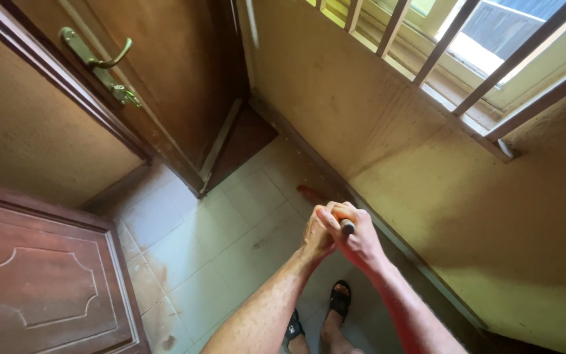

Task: The person sweeps a tiled hallway floor with a broom, moving the broom head along the walls and under a doorway, and uses their hands to move a cardboard box.

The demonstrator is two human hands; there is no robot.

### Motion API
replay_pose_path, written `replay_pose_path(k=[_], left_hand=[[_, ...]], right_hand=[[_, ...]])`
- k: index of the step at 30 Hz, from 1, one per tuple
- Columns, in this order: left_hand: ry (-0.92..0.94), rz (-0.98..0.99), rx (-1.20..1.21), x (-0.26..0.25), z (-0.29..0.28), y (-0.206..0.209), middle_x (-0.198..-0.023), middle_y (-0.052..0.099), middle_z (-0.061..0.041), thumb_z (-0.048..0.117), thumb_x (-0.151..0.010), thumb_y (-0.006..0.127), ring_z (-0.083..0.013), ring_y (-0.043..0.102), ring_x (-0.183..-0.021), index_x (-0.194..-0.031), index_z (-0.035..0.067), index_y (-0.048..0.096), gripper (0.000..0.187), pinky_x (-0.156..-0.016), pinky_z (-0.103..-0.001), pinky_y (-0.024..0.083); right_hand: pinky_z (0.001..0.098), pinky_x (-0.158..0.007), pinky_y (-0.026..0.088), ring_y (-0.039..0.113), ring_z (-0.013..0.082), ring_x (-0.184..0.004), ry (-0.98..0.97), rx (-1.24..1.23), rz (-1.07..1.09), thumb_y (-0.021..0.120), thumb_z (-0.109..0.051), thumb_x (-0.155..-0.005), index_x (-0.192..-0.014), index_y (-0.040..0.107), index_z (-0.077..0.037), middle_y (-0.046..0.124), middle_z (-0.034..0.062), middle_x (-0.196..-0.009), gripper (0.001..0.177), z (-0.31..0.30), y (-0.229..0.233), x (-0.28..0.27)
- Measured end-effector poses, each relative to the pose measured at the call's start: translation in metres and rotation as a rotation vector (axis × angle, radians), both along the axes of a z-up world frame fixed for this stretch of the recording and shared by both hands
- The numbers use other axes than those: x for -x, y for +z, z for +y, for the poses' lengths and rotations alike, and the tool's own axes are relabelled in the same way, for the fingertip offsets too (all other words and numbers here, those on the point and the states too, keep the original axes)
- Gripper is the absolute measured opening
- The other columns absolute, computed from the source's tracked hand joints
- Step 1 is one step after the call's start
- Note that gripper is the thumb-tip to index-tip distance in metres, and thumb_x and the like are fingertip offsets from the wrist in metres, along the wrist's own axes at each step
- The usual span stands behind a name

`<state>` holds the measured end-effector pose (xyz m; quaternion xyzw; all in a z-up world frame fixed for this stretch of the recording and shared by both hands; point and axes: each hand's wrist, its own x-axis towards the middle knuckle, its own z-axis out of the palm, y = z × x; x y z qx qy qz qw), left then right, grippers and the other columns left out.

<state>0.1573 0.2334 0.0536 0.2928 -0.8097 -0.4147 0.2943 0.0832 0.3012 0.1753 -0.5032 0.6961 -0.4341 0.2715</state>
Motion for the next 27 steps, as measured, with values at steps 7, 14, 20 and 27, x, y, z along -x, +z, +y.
replay_pose_path(k=[7,14,20,27], left_hand=[[0.083,-0.027,-0.15,0.008,-0.002,-0.018,-0.091,0.067,-0.011,0.034,-0.083,0.066,-0.0301,0.061,-0.086,-0.101,0.013,0.063,0.028,-0.075,-0.041,0.05],[0.02,0.383,-0.485,0.01,0.0,-0.042,-0.094,0.061,-0.003,0.028,-0.097,0.055,-0.017,0.06,-0.088,-0.1,0.007,0.061,0.022,-0.079,-0.032,0.05],[-0.224,0.955,-0.897,0.016,0.004,-0.059,-0.091,0.047,-0.002,0.025,-0.104,0.053,-0.014,0.049,-0.088,-0.099,0.006,0.051,0.019,-0.082,-0.028,0.044],[-0.336,2.493,-1.362,0.055,0.042,-0.11,-0.091,0.034,-0.003,0.024,-0.105,0.055,-0.0145,0.038,-0.085,-0.093,0.004,0.045,0.025,-0.083,-0.027,0.038]], right_hand=[[0.0359,-0.07,0.048,0.059,0.0257,-0.074,0.021,0.164,0.059,0.06,-0.019,-0.092,-0.074,0.061,0.001,0.063,0.0121,-0.074,0.028,0.002,-0.004,-0.018],[0.036,-0.07,0.048,0.058,0.0271,-0.072,-0.013,0.18,0.076,0.063,-0.018,-0.092,-0.071,0.063,0.0,0.062,0.0127,-0.068,0.027,-0.005,-0.029,-0.018],[0.0364,-0.071,0.047,0.058,0.0265,-0.073,-0.038,0.19,0.063,0.063,-0.018,-0.092,-0.072,0.063,0.0,0.062,0.0125,-0.071,0.026,-0.016,-0.053,-0.02],[0.0379,-0.074,0.043,0.053,0.0275,-0.078,-0.02,0.251,0.006,0.065,-0.019,-0.092,-0.07,0.057,0.003,0.058,0.0135,-0.077,0.032,-0.028,-0.055,-0.034]])
